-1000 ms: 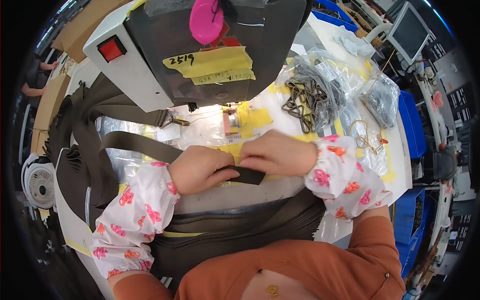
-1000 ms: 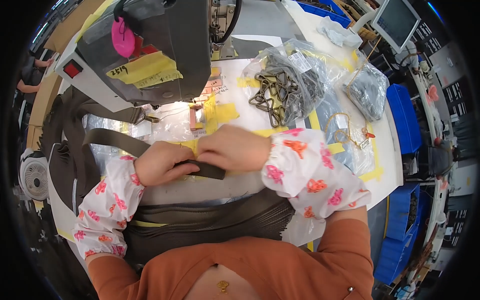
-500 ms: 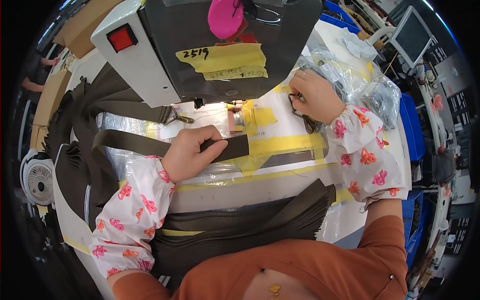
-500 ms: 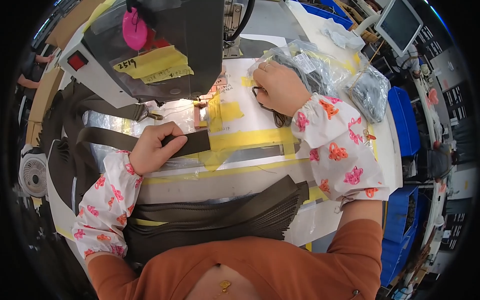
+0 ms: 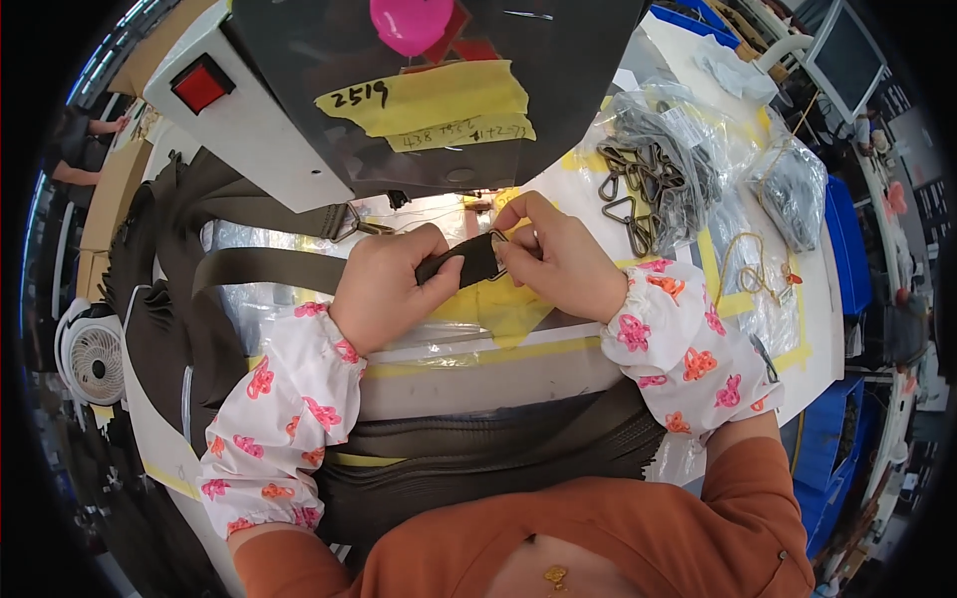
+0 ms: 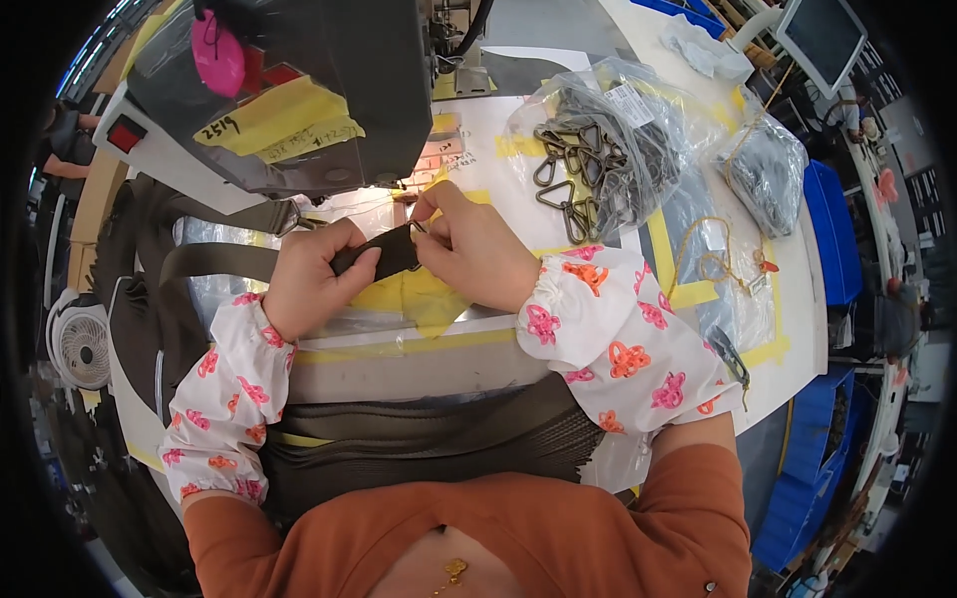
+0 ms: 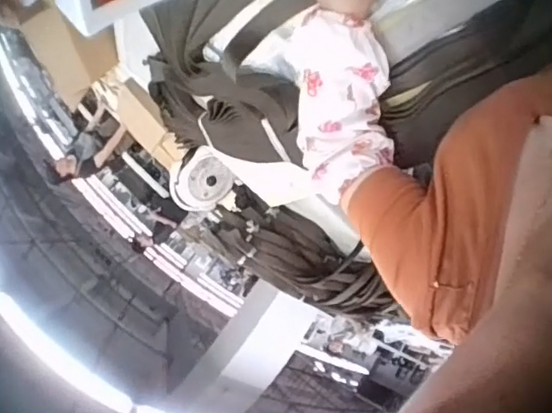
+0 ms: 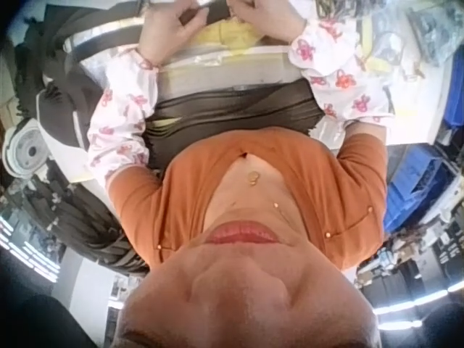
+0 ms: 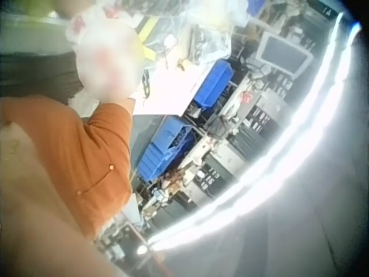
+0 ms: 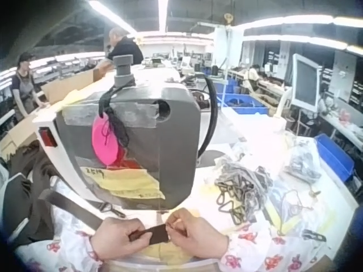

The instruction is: Sewing small clips or hardware onto fabric straps using an industrial sewing machine.

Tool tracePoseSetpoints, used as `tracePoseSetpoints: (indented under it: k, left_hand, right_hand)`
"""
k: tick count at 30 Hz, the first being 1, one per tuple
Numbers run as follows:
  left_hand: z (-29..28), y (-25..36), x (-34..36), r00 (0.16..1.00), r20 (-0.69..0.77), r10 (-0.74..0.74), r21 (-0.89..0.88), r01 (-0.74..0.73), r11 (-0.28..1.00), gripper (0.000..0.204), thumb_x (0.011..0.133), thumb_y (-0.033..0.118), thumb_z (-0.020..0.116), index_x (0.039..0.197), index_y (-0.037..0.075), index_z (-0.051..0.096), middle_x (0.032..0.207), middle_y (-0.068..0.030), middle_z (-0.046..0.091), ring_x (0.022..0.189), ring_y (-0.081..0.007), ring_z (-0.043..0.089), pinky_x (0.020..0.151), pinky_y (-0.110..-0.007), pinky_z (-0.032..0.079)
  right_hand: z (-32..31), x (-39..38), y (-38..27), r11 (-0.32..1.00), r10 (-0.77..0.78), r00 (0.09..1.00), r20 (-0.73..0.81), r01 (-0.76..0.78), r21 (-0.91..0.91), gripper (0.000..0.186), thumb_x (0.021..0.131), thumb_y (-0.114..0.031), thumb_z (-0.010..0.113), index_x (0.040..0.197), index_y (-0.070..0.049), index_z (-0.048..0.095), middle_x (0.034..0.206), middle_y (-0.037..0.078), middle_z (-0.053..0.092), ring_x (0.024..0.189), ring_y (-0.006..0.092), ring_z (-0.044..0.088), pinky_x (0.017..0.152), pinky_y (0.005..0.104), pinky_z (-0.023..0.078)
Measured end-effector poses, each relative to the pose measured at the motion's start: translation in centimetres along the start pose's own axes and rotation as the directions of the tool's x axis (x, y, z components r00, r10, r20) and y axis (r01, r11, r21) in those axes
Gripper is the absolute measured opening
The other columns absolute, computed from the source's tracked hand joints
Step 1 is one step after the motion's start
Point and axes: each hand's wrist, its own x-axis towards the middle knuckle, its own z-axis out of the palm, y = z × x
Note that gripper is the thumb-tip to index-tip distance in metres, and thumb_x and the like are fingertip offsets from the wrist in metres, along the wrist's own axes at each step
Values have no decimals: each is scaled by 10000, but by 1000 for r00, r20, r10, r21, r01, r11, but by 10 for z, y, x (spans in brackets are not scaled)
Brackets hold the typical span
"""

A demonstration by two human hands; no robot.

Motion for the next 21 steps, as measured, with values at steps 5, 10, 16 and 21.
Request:
tracePoseSetpoints:
  k: [5,10,16,21]
  left_hand:
    - [4,13,-1,997,51,54,101,-59,993,175,731,162,625,674,17,547,556,-151,547,485,-323,535,472,-370,420]
    - [2,11,-1,970,238,-43,6,43,999,180,744,152,591,686,-15,558,556,-179,533,507,-357,525,486,-385,419]
    - [10,13,1,984,167,-54,-43,62,997,194,744,164,599,698,-18,551,600,-185,549,520,-340,537,499,-370,426]
    - [10,10,1,994,85,-71,-107,80,991,188,748,160,602,825,4,531,676,-156,585,544,-317,563,497,-366,432]
  right_hand:
    - [16,-5,9,911,-300,942,-150,236,-338,219,760,-29,583,917,-7,431,576,90,520,517,233,570,489,302,416]
    - [22,-4,16,797,-452,884,-118,341,-498,204,746,-29,585,877,-29,428,608,117,550,537,331,565,478,370,430]
    - [25,-11,9,787,-472,879,-70,384,-483,190,744,-19,587,851,-34,431,663,114,564,561,308,577,492,356,441]
    - [28,-14,8,909,-411,885,-219,379,-174,173,816,-73,595,899,-21,452,713,69,575,570,169,586,520,287,457]
